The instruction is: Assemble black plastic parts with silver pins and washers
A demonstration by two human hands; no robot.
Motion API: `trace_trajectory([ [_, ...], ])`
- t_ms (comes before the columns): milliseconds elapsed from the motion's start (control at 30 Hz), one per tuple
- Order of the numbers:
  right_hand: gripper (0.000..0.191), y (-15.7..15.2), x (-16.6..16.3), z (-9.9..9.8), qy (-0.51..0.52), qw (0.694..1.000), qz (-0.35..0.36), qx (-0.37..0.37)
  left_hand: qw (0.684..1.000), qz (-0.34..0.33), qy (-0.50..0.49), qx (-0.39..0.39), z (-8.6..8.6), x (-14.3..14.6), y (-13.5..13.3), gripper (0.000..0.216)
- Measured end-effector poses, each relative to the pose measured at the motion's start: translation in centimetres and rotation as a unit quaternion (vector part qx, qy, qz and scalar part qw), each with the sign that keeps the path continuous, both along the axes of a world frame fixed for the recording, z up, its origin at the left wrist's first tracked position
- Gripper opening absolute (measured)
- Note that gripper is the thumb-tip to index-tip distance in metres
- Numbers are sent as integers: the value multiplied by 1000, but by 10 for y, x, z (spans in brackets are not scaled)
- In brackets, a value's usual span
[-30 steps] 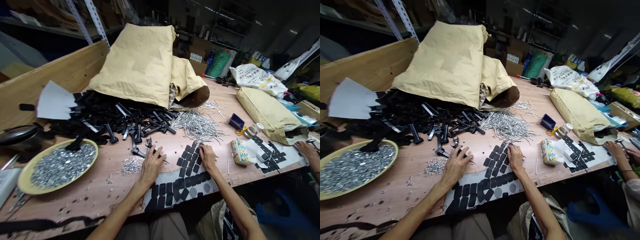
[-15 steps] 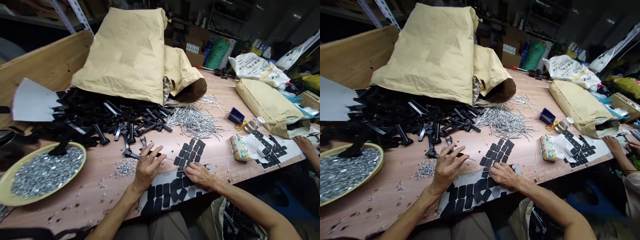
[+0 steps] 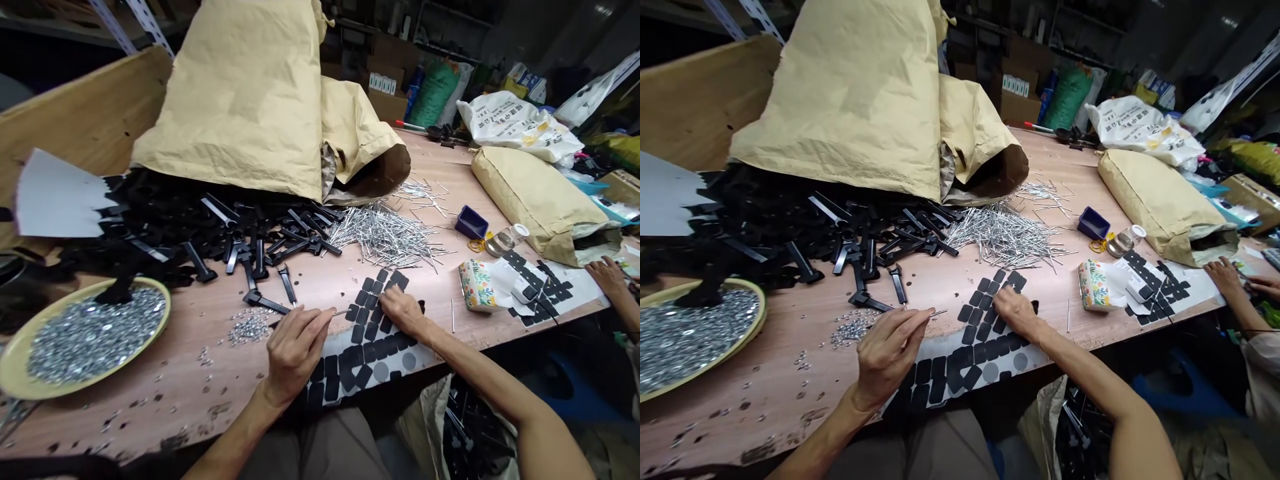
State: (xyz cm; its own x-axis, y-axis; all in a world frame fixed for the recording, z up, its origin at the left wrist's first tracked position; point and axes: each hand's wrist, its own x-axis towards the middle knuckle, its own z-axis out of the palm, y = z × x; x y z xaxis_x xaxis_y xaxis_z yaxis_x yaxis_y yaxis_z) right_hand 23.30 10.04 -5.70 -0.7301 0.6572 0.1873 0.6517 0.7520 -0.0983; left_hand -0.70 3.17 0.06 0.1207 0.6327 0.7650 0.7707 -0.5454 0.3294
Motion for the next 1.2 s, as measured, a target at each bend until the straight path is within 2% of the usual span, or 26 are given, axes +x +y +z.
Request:
trace_trajectory([
  [100, 27, -5, -3, -3, -44, 998, 8, 39, 1000, 17, -11, -19, 3, 3, -3, 26],
  [333, 28, -16, -9, -8, -76, 993, -49, 78, 999, 22, -30, -34, 2, 0, -12, 20],
  [467, 27, -12, -15, -4, -74, 994, -63, 49, 996, 21, -57, -61, 0, 2, -16, 19],
  [533, 26, -10, -18, 5, -68, 994, -80, 16, 991, 23, -91, -91, 1, 3, -19, 18],
  [600, 22, -13, -14, 20, -61, 991, -113, -29, 975, 28, -162, -152, 3, 2, -24, 17],
  [667, 18, -24, 1, 41, -55, 984, -153, -77, 925, 28, -274, -261, 4, -3, -30, 17],
  [700, 17, -34, 14, 52, -56, 978, -173, -100, 883, 24, -337, -325, 4, -7, -34, 20],
  [767, 17, -58, 47, 74, -72, 966, -193, -158, 780, 15, -450, -434, 2, -14, -44, 28],
  [833, 18, -81, 81, 92, -110, 947, -201, -226, 691, 13, -525, -497, -4, -21, -53, 35],
  [867, 15, -90, 94, 100, -115, 941, -206, -241, 661, 17, -549, -512, -7, -23, -57, 36],
  [933, 18, -98, 103, 111, -82, 947, -226, -216, 625, 28, -577, -526, -13, -25, -64, 39],
  [967, 22, -98, 97, 113, -49, 952, -228, -199, 614, 32, -586, -527, -16, -25, -67, 41],
  [1033, 29, -91, 64, 110, 31, 961, -204, -183, 600, 31, -604, -524, -19, -24, -71, 47],
  [1133, 31, -72, -22, 88, 124, 969, -95, -193, 583, 19, -623, -521, -21, -27, -77, 51],
  [1200, 25, -59, -86, 66, 133, 972, -33, -192, 578, 21, -632, -516, -21, -33, -82, 53],
])
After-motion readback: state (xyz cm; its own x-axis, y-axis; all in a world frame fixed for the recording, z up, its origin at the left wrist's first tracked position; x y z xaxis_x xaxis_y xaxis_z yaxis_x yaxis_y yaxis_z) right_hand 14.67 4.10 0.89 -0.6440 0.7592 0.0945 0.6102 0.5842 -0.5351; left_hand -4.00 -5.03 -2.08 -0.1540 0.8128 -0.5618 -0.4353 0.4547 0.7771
